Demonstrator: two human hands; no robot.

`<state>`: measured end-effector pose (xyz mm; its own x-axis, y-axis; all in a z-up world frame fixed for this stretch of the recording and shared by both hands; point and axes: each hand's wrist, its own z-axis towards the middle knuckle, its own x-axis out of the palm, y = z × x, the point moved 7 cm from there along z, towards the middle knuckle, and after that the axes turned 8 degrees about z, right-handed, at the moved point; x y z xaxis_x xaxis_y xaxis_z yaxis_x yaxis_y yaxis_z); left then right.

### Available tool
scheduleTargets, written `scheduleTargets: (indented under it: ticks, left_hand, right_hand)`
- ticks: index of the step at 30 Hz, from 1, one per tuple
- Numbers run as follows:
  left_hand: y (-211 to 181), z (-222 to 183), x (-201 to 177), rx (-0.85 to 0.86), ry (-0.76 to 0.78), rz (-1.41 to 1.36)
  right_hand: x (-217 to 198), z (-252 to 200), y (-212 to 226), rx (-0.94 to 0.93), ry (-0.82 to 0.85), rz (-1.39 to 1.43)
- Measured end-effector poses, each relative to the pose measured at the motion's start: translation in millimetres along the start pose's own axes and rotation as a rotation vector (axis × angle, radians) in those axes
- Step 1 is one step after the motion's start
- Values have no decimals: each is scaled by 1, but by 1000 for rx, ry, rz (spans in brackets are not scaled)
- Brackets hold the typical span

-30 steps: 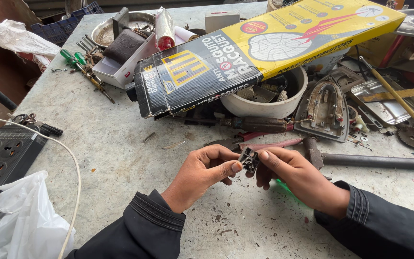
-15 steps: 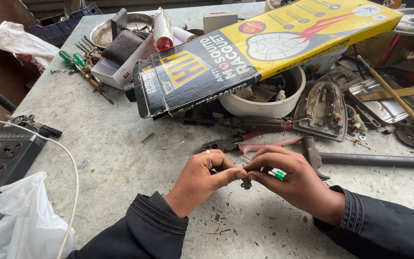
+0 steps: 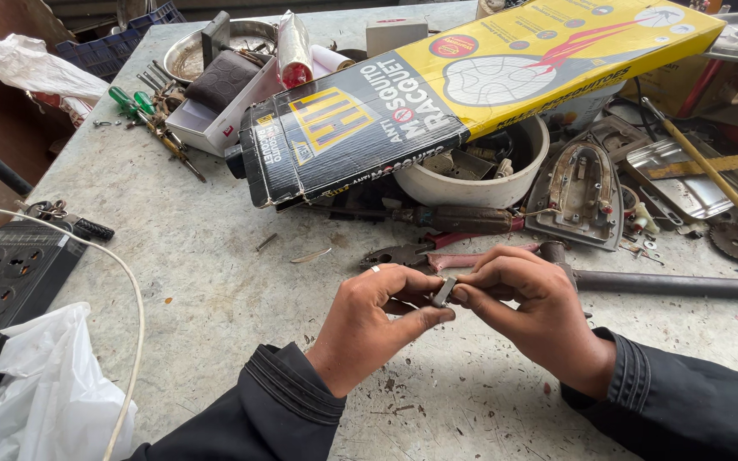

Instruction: The person disassembles a small plastic electrical component by hand and using a screwdriver, then uses a hammer to force a metal part back into place before reassembling the unit.

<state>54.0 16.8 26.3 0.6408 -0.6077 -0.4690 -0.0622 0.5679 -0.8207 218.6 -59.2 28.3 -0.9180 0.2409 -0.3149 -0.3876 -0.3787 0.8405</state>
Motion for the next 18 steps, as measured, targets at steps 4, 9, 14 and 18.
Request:
scheduleTargets:
  ticks: [4, 9, 14, 18]
  left_hand:
    - [-4, -1, -2, 9, -15, -50]
    - [-12, 3, -1, 17, 75, -9]
    - [-5, 2, -2, 6, 172, 337]
    - [1, -2, 8, 90, 271, 512]
  right_hand:
    - [4, -2, 1, 25, 6, 130]
    - [10, 9, 1, 75, 146, 15]
    - [-22, 23, 32, -71, 213, -586]
    - [-86, 8, -4, 589, 333, -1075]
